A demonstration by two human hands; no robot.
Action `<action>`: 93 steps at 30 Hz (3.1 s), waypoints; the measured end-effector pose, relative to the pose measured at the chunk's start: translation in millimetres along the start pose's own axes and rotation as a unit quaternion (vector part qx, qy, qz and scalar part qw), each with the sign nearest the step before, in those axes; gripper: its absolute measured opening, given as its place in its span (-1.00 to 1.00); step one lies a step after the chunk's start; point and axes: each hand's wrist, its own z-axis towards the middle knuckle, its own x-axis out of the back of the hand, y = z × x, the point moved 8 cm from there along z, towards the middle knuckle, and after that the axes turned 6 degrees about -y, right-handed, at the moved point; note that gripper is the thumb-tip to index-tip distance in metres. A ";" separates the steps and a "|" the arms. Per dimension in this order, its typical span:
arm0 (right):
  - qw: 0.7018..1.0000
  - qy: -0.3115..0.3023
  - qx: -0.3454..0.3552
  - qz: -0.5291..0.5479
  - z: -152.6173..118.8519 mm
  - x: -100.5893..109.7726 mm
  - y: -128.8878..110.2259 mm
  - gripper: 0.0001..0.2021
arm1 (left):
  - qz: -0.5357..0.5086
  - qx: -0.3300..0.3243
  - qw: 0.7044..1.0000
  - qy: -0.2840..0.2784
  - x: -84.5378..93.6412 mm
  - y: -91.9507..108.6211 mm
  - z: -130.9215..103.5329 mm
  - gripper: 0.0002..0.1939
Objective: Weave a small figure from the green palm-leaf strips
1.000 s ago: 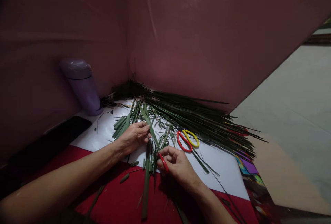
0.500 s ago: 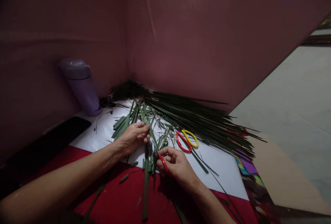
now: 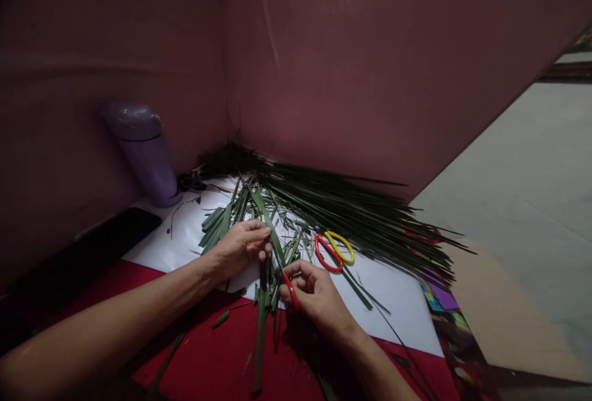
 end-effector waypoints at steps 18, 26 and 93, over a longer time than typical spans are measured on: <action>1.000 0.004 -0.002 0.016 -1.0 -1.7 -1.2 -0.69 | 0.009 0.022 1.000 -0.015 -1.3 -1.3 0.4 -0.85; 1.000 -0.003 -0.007 -0.004 -1.1 -0.9 1.3 -0.68 | 0.013 -0.019 1.000 0.004 2.8 4.4 3.1 -0.80; 1.000 -0.006 0.003 -0.001 1.3 -0.8 3.1 -0.71 | 0.021 0.041 0.999 0.000 -5.1 -3.1 -1.2 -0.82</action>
